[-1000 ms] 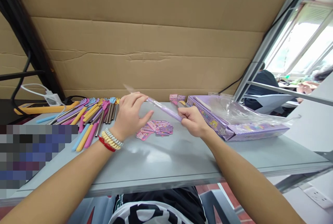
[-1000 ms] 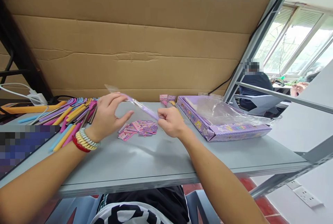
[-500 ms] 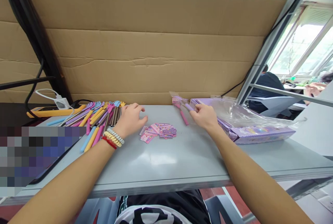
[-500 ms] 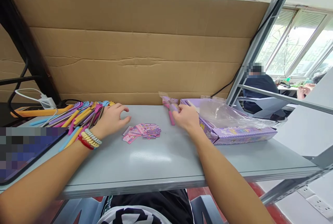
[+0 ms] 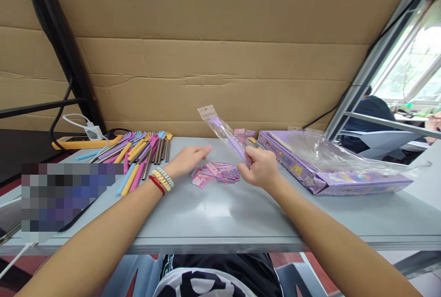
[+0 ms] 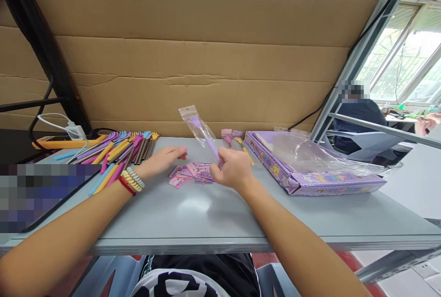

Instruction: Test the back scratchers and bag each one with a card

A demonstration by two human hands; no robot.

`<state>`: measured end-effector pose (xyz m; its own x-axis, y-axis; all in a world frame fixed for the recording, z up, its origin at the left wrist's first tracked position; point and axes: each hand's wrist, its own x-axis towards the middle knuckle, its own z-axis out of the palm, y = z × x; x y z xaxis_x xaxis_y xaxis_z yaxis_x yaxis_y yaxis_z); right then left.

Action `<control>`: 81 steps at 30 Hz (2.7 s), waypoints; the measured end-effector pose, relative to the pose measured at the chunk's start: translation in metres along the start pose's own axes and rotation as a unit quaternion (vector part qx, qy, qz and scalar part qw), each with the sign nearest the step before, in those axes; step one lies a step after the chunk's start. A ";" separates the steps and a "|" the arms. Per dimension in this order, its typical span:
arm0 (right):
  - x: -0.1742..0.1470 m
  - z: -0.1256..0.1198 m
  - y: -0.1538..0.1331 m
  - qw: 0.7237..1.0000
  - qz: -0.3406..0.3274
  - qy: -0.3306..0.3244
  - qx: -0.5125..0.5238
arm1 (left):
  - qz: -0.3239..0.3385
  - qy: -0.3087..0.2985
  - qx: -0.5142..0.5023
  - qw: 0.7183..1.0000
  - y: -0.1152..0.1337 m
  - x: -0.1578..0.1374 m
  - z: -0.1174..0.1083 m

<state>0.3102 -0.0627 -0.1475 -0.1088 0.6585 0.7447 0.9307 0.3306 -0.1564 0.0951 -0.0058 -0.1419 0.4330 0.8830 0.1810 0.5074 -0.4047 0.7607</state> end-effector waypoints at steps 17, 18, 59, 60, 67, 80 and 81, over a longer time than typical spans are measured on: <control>-0.011 0.015 -0.026 0.986 -0.080 -0.047 0.137 | 0.069 -0.087 -0.398 0.911 0.016 -0.012 0.034; -0.010 0.014 -0.024 0.985 -0.079 -0.052 0.144 | 0.070 -0.087 -0.397 0.911 0.016 -0.012 0.032; 0.032 0.008 0.042 0.981 0.022 -0.148 0.123 | 0.132 0.018 0.311 0.941 -0.035 0.005 -0.044; 0.032 0.006 0.041 0.980 0.051 -0.143 0.126 | 0.136 0.014 0.312 0.940 -0.035 0.005 -0.044; 0.034 0.007 0.048 0.959 0.162 -0.118 0.198 | 0.135 0.002 0.322 0.937 -0.034 0.005 -0.044; 0.033 0.010 0.045 0.968 0.152 -0.118 0.160 | 0.077 -0.064 0.264 0.959 -0.026 0.004 -0.046; 0.033 0.010 0.044 0.970 0.149 -0.117 0.154 | 0.072 -0.076 0.249 0.963 -0.026 0.004 -0.046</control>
<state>0.3440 -0.0196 -0.1366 0.0394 0.8795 0.4743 0.7890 0.2639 -0.5549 0.0492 0.0188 -0.1322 0.6098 0.7801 0.1402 0.7123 -0.6169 0.3348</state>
